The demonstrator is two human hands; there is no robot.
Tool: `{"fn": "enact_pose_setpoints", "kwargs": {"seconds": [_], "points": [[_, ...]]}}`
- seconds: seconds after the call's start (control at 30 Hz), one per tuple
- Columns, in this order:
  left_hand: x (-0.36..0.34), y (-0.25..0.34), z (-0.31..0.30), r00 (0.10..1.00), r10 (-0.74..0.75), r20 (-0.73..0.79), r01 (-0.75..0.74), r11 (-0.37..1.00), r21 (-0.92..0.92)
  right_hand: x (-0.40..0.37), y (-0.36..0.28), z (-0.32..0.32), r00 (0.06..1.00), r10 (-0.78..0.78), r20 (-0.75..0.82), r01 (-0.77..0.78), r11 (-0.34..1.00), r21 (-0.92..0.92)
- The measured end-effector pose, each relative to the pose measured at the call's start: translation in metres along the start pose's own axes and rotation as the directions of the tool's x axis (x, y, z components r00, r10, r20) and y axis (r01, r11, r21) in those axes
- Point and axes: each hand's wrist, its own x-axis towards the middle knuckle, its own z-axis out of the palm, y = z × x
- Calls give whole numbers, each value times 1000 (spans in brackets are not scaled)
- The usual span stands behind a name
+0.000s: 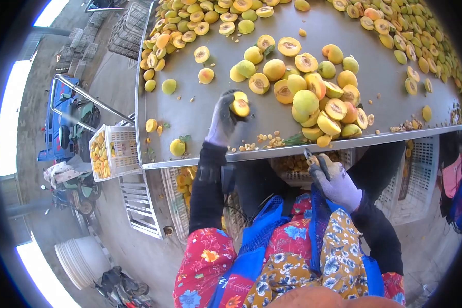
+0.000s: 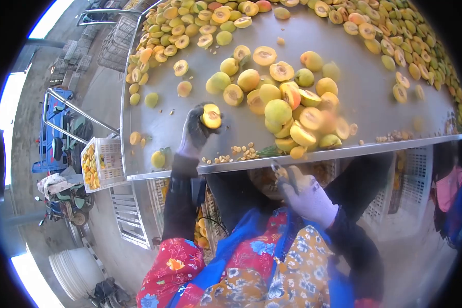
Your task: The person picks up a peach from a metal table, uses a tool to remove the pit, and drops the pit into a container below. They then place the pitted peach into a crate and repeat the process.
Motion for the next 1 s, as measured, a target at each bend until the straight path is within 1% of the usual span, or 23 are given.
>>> {"fn": "enact_pose_setpoints", "kwargs": {"seconds": [0.03,0.07,0.1,0.17,0.2,0.23,0.27,0.33,0.4,0.43,0.47,0.53,0.6,0.67,0.7,0.73,0.8,0.9,0.93,1.0], "points": [[-19,-8,32,997,11,79,2,987,-162,6,-12,1,998,-61,-26,58,992,-111],[-37,-15,73,988,34,153,17,947,-322,12,-17,4,992,-118,-41,111,982,-151],[-53,-25,90,978,151,141,-180,958,222,18,-23,7,983,-175,-51,162,967,-195],[-69,-42,114,982,180,59,-189,908,375,25,-23,13,953,-294,-78,260,921,-291],[-77,-50,126,981,194,18,-182,875,448,24,-26,14,957,-284,-63,248,911,-330],[-80,-60,129,995,79,-54,-77,996,37,23,-31,14,960,-274,-48,238,898,-369],[-83,-67,132,996,-59,-72,26,923,-384,21,-33,14,963,-267,-33,231,884,-407],[-92,-67,152,991,5,-137,-23,991,-134,16,-29,18,946,-321,-38,264,834,-485],[-97,-72,158,977,93,-193,-69,990,127,13,-27,20,937,-350,-16,286,792,-539],[-99,-72,161,971,83,-223,-53,989,137,12,-26,21,934,-357,-14,290,779,-556],[-101,-71,162,972,114,-205,-74,978,196,12,-26,22,931,-365,-10,294,765,-572],[-104,-69,162,970,177,-164,-120,943,310,11,-25,22,930,-368,21,304,732,-610],[-108,-64,170,940,325,-101,-215,797,564,10,-24,22,933,-352,72,311,692,-651],[-111,-64,172,933,345,-101,-227,783,580,9,-20,24,926,-367,83,332,694,-638],[-111,-65,172,945,296,-140,-198,857,476,9,-18,24,923,-375,87,342,695,-632],[-112,-67,173,955,240,-175,-163,917,365,9,-16,26,930,-359,79,334,738,-587],[-111,-69,174,941,270,-205,-175,905,387,10,-15,28,942,-330,62,317,812,-490],[-112,-71,175,932,286,-223,-166,883,439,13,-24,24,933,-346,105,359,859,-364],[-112,-71,176,930,291,-226,-163,874,457,14,-24,25,950,-306,63,312,918,-246],[-110,-76,170,922,332,-199,-188,834,519,16,-19,30,977,-213,-1,213,977,9]]}}
